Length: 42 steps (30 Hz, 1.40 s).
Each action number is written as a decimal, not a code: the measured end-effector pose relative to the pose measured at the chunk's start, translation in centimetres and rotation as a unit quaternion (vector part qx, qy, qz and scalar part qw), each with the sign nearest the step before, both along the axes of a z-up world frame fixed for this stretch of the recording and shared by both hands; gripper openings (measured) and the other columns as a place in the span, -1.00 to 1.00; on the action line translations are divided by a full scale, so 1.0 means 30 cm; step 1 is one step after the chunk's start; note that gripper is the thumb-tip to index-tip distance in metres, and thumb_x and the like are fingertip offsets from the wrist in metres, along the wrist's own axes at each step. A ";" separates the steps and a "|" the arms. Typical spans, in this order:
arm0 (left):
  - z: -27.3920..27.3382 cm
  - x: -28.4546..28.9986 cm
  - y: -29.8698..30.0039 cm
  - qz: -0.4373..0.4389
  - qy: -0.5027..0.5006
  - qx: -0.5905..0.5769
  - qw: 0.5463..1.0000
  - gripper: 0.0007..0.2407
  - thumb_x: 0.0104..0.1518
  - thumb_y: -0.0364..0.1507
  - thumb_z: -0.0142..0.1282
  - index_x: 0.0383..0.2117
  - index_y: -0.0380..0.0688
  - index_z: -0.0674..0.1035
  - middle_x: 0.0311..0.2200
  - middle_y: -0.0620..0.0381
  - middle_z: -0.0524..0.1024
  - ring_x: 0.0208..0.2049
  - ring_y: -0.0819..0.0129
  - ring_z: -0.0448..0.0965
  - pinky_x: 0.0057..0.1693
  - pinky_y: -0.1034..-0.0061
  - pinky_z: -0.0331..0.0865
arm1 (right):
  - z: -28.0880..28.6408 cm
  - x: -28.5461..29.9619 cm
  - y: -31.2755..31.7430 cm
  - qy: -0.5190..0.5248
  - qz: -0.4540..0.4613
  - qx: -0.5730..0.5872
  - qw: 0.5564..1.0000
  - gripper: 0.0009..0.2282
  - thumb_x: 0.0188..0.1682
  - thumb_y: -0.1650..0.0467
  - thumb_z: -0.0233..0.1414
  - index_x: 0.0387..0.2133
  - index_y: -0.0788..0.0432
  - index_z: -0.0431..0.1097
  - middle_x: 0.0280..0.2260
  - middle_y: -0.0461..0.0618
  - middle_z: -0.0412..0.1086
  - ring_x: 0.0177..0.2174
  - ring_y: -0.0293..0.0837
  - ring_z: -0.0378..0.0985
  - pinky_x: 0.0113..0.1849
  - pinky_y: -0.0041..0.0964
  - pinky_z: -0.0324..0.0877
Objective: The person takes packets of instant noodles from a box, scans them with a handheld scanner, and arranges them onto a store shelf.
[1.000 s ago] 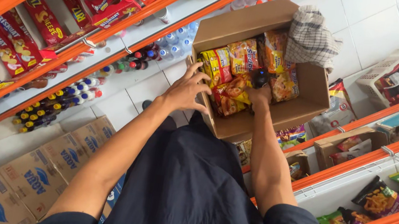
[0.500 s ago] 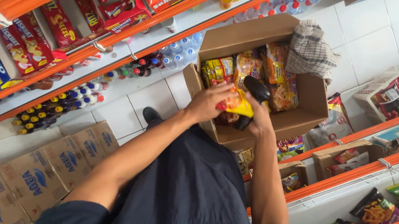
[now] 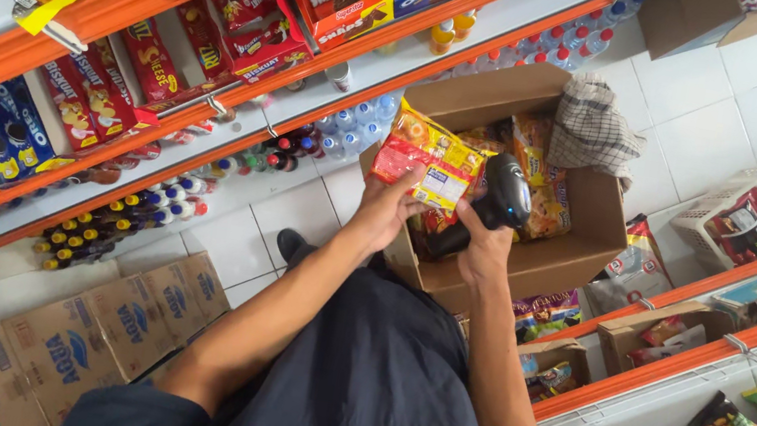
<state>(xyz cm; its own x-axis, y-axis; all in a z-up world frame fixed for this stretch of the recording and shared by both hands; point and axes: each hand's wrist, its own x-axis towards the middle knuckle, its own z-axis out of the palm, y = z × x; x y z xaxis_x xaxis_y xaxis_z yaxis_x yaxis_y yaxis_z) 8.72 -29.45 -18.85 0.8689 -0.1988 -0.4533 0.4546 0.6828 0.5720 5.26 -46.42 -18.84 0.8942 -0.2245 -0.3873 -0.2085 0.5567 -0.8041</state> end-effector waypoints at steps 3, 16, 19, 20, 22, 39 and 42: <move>0.041 -0.008 -0.012 -0.036 -0.039 0.021 0.998 -0.60 0.19 -0.39 0.22 0.15 -0.03 0.40 0.02 0.10 0.54 0.01 0.26 0.63 0.05 0.17 0.55 | 0.056 -0.007 -0.011 -0.020 -0.015 -0.024 0.999 -0.64 -0.13 0.63 0.24 -0.09 0.17 0.36 -0.25 -0.11 0.38 -0.21 -0.20 0.50 -0.13 -0.24 0.45; 0.220 0.024 -0.063 -0.036 -0.085 -0.055 0.994 -0.60 0.15 -0.55 0.24 0.13 -0.12 0.42 0.03 0.03 0.55 0.04 0.20 0.61 0.14 0.19 0.56 | 0.278 -0.009 -0.016 -0.080 -0.018 -0.019 0.996 -0.58 -0.14 0.64 0.20 -0.02 0.17 0.30 -0.22 -0.08 0.37 -0.24 -0.17 0.54 -0.24 -0.24 0.50; 0.260 0.027 -0.056 -0.039 -0.078 -0.063 0.994 -0.60 0.16 -0.57 0.25 0.13 -0.17 0.42 0.03 0.00 0.55 0.02 0.18 0.61 0.11 0.22 0.57 | 0.292 -0.021 -0.030 -0.102 -0.023 -0.042 0.994 -0.58 -0.15 0.66 0.21 -0.04 0.19 0.29 -0.21 -0.08 0.36 -0.25 -0.18 0.53 -0.23 -0.27 0.50; 0.273 0.031 -0.048 -0.046 -0.075 -0.059 0.994 -0.61 0.16 -0.57 0.25 0.12 -0.16 0.43 0.02 0.02 0.55 0.02 0.21 0.61 0.11 0.26 0.58 | 0.296 -0.021 -0.038 -0.100 -0.027 -0.046 0.994 -0.58 -0.13 0.67 0.21 -0.03 0.20 0.30 -0.22 -0.07 0.36 -0.25 -0.19 0.51 -0.22 -0.28 0.48; 0.297 0.042 -0.042 -0.053 -0.074 -0.056 0.994 -0.61 0.16 -0.57 0.24 0.12 -0.16 0.43 0.02 0.03 0.55 0.03 0.23 0.62 0.11 0.30 0.60 | 0.306 -0.019 -0.041 -0.102 -0.029 -0.050 0.993 -0.59 -0.11 0.68 0.22 -0.02 0.21 0.30 -0.23 -0.06 0.35 -0.25 -0.20 0.49 -0.21 -0.28 0.47; 0.240 0.114 -0.032 -0.012 -0.076 -0.092 0.993 -0.71 0.23 -0.58 0.22 0.06 -0.29 0.50 -0.02 -0.06 0.59 -0.03 0.23 0.64 0.06 0.44 0.55 | 0.399 -0.027 -0.025 -0.093 0.035 -0.051 0.994 -0.77 0.05 0.51 0.10 -0.05 0.31 0.31 -0.44 0.02 0.41 -0.52 -0.09 0.54 -0.42 -0.20 0.50; 0.217 0.149 -0.018 0.014 -0.066 -0.099 0.993 -0.73 0.19 -0.59 0.21 0.01 -0.27 0.52 -0.03 -0.04 0.60 -0.02 0.25 0.65 0.11 0.42 0.57 | 0.394 -0.050 -0.011 -0.038 0.071 -0.071 0.994 -0.79 0.04 0.46 0.07 -0.09 0.25 0.30 -0.53 -0.01 0.39 -0.63 -0.16 0.46 -0.56 -0.27 0.41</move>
